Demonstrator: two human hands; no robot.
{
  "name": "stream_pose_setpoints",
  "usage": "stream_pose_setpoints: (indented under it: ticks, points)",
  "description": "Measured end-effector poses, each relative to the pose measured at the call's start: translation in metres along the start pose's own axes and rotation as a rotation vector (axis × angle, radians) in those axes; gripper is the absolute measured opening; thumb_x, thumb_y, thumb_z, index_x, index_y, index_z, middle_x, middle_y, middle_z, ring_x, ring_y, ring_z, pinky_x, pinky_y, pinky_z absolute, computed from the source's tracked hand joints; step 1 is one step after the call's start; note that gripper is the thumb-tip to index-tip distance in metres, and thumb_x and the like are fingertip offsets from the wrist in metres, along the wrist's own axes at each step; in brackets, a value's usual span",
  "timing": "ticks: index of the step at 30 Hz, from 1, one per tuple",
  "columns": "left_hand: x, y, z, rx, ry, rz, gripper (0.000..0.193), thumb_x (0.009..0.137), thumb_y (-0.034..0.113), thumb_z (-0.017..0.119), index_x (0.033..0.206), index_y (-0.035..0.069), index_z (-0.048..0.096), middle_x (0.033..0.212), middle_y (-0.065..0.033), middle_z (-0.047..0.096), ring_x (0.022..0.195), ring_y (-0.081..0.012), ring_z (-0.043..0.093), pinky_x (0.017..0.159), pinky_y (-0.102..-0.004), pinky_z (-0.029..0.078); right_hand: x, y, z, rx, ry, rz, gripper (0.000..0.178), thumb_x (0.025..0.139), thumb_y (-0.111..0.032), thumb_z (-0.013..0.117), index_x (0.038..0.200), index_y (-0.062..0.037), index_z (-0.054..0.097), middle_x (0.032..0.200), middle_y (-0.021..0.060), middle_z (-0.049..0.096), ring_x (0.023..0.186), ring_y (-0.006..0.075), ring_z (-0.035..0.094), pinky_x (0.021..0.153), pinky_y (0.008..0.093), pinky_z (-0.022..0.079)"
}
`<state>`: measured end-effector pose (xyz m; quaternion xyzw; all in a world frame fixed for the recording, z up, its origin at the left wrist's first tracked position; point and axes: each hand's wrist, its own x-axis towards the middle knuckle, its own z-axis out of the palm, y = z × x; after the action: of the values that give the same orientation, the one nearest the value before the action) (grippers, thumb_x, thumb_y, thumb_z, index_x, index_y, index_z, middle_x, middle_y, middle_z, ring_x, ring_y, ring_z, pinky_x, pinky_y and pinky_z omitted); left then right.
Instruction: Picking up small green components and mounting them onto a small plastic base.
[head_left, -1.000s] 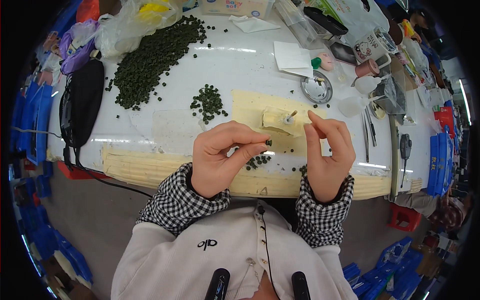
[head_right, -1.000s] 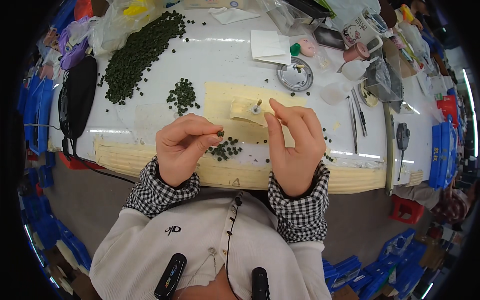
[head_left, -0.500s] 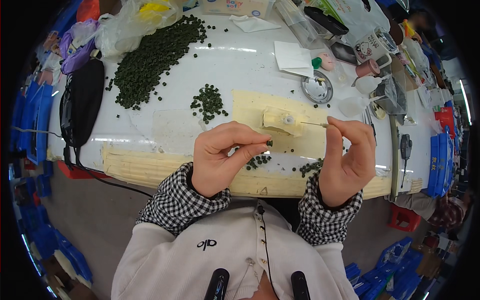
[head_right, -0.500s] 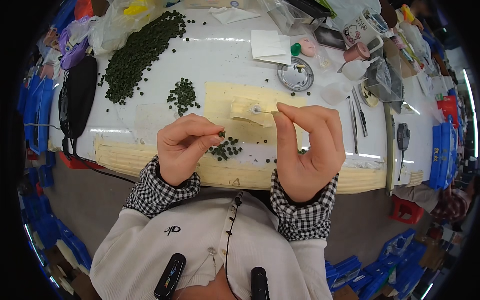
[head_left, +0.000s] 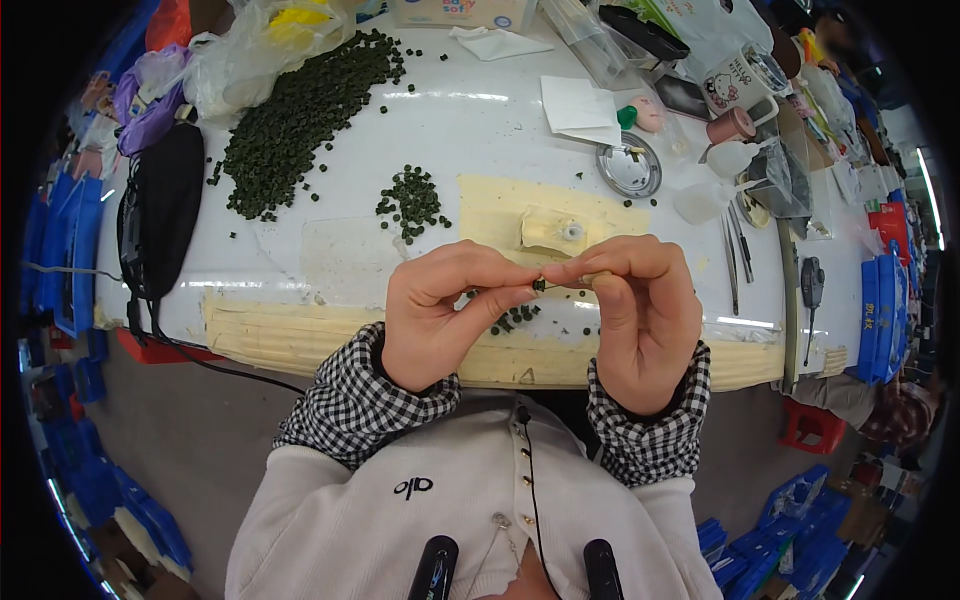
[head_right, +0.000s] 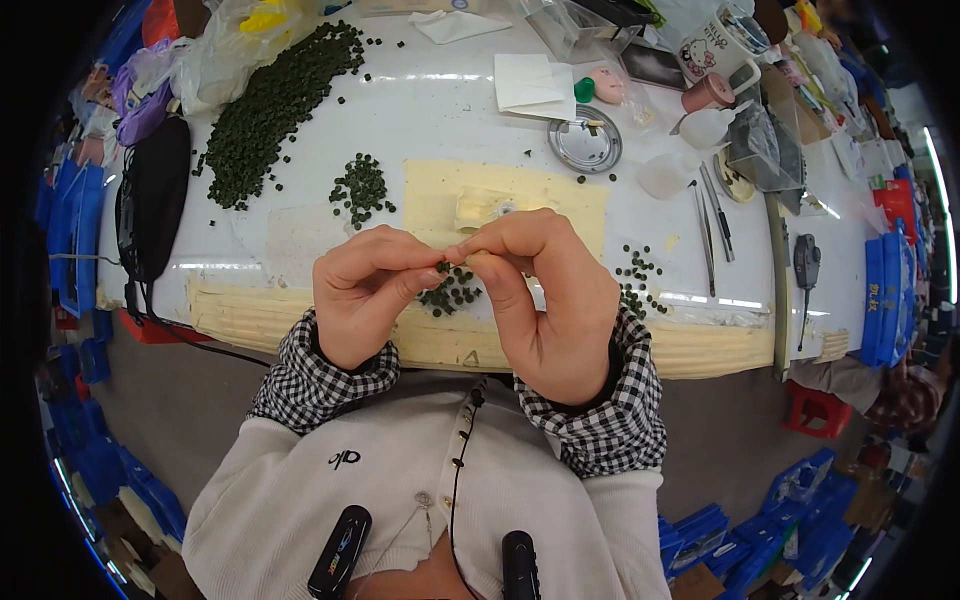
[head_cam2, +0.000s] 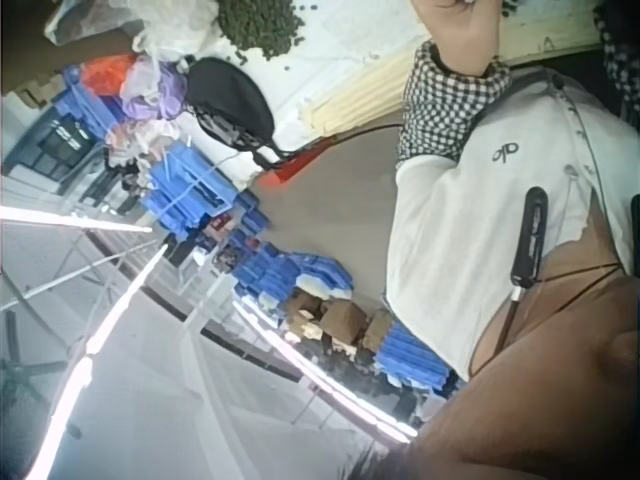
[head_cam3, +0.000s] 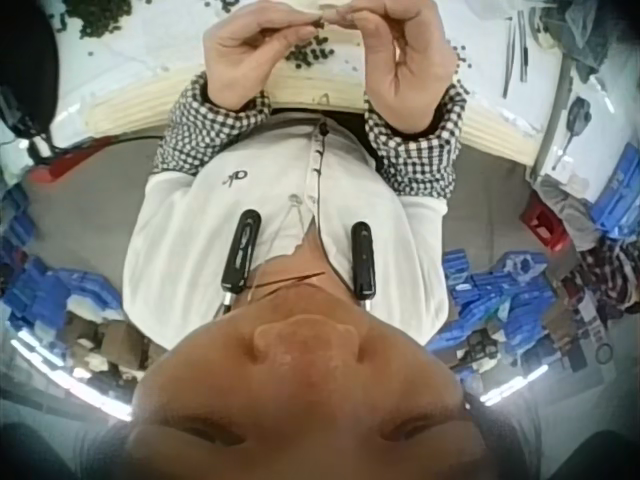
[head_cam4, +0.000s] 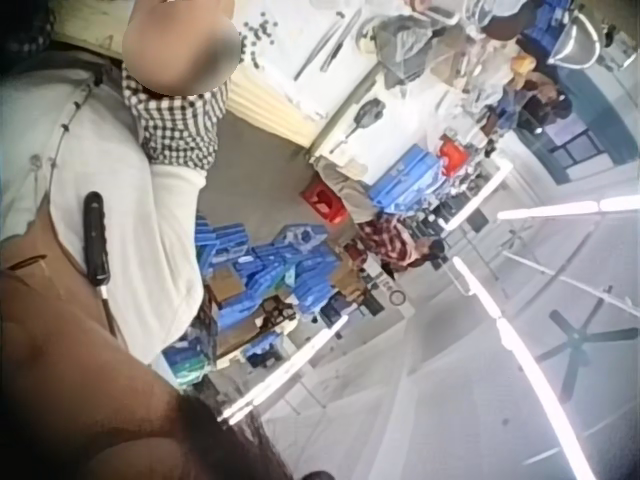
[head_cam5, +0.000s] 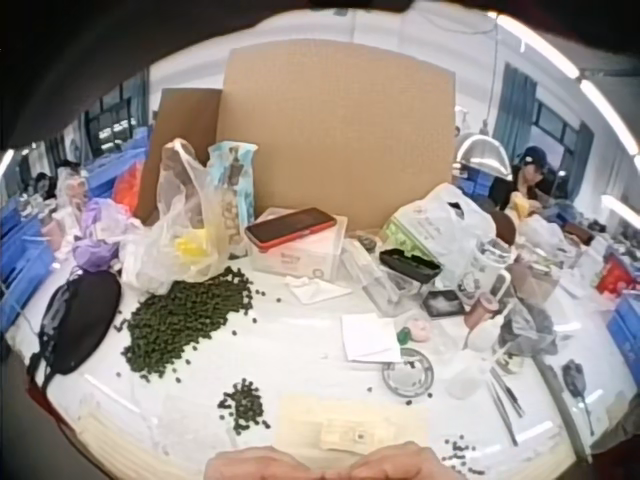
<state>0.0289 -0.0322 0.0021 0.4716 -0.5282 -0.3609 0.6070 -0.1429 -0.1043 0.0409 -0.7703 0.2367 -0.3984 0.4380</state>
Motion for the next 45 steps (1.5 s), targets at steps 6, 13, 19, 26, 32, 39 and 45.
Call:
stream_pose_setpoints:
  ticks: [6,13,19,26,32,39,45]
  points:
    - [0.000,0.000,0.000,-0.004,0.003,0.011,0.017,0.080,-0.004,0.069,0.096,0.001,0.070,0.084,-0.0082,0.069,0.077,-0.0154,0.062,0.069,-0.0265,0.047,0.000,0.001,0.000,-0.019,-0.004,-0.017,0.014,0.099,-0.010,0.046,0.099,0.0040,0.047,0.091,0.0156,0.062,0.086,0.0192,0.066,0.080,0.0290,0.053]
    - [0.000,0.001,-0.001,0.022,0.006,0.002,0.018,0.080,-0.005,0.069,0.097,0.001,0.070,0.084,-0.0085,0.068,0.077,-0.0151,0.062,0.069,-0.0259,0.046,0.002,0.006,0.001,0.063,0.250,-0.008,0.010,0.096,-0.004,0.051,0.099,0.0053,0.054,0.093,0.0105,0.063,0.085,0.0148,0.065,0.076,0.0243,0.051]
    - [-0.001,0.001,0.000,-0.032,0.029,-0.011,0.019,0.080,-0.007,0.068,0.098,0.000,0.070,0.086,-0.0091,0.068,0.079,-0.0143,0.061,0.069,-0.0248,0.046,0.017,0.031,-0.002,-0.506,0.294,-0.188,0.008,0.083,0.002,0.064,0.088,0.0010,0.058,0.082,0.0130,0.060,0.073,0.0291,0.059,0.064,0.0331,0.048]
    - [-0.001,-0.002,0.001,-0.084,0.034,-0.041,0.020,0.080,-0.008,0.067,0.099,-0.001,0.070,0.087,-0.0091,0.066,0.080,-0.0137,0.060,0.070,-0.0245,0.047,0.015,0.035,-0.001,-0.674,0.190,-0.135,0.014,0.079,-0.002,0.069,0.091,-0.0011,0.063,0.085,0.0104,0.061,0.078,0.0281,0.058,0.067,0.0346,0.047]
    - [-0.003,-0.001,0.000,-0.140,0.065,-0.049,0.020,0.081,-0.009,0.066,0.100,-0.002,0.069,0.090,-0.0099,0.066,0.081,-0.0130,0.060,0.071,-0.0234,0.047,-0.008,0.002,0.003,-0.352,0.114,-0.055,0.024,0.076,0.004,0.070,0.099,0.0000,0.068,0.087,0.0112,0.061,0.077,0.0254,0.058,0.066,0.0318,0.047]
    - [-0.003,-0.003,0.000,-0.108,0.069,-0.023,0.020,0.081,-0.009,0.066,0.100,-0.002,0.069,0.090,-0.0095,0.066,0.081,-0.0135,0.061,0.071,-0.0237,0.048,-0.021,0.007,0.020,-0.246,0.072,-0.108,0.036,0.073,0.007,0.070,0.108,0.0011,0.067,0.089,0.0109,0.062,0.077,0.0245,0.058,0.066,0.0306,0.048]
    - [-0.002,-0.002,0.000,-0.006,0.060,0.021,0.021,0.080,-0.008,0.067,0.098,0.001,0.070,0.086,-0.0084,0.067,0.077,-0.0141,0.061,0.069,-0.0240,0.047,-0.022,0.008,0.020,-0.253,0.060,-0.129,0.039,0.072,0.007,0.071,0.110,0.0009,0.067,0.089,0.0111,0.062,0.074,0.0245,0.057,0.064,0.0305,0.047]
